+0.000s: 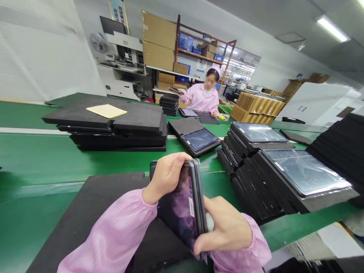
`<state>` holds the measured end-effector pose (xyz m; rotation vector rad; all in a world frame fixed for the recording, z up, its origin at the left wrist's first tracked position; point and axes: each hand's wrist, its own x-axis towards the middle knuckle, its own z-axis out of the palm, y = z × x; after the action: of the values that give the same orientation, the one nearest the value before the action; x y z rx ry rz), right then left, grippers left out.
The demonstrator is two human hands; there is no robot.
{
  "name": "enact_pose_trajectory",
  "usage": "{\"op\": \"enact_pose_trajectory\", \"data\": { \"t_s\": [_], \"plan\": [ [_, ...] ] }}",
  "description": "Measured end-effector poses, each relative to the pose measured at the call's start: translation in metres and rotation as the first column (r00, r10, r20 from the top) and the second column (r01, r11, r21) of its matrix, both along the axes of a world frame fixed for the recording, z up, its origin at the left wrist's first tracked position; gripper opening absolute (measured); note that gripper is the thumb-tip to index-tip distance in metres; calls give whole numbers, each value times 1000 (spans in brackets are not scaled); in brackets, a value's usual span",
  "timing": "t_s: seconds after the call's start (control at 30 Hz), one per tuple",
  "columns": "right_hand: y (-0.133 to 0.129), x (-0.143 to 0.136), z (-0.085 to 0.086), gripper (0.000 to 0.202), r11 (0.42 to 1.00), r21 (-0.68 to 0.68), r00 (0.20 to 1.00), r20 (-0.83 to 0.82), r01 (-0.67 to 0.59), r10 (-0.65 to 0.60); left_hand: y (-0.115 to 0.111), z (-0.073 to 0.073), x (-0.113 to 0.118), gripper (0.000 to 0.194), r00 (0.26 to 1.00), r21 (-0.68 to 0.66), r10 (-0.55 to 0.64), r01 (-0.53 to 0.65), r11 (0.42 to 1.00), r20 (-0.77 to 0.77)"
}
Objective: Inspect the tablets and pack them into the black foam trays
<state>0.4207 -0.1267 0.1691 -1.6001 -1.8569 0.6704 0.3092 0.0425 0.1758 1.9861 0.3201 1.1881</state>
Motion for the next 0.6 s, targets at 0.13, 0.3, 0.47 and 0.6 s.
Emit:
{"op": "enact_pose_trajectory", "data": {
  "t_s": [0.13,0.3,0.47,0.6],
  "plan": [
    [-1,-20,9,44,981,64,978,-117,183,-175,-5,-4,-10,66,999,91,-29,26,995,38],
    [-2,-41,3,34,889,278,928,-188,364,-321,7,-46,-22,41,961,41,250,-256,966,115],
    [-14,-35,-13,25,906,236,936,-84,353,-342,27,-103,-28,35,897,-649,414,-409,642,-156],
    [-22,-34,-26,25,878,291,921,-35,380,-387,32,-104,-22,39,928,-685,351,-339,646,-128]
  ]
}}
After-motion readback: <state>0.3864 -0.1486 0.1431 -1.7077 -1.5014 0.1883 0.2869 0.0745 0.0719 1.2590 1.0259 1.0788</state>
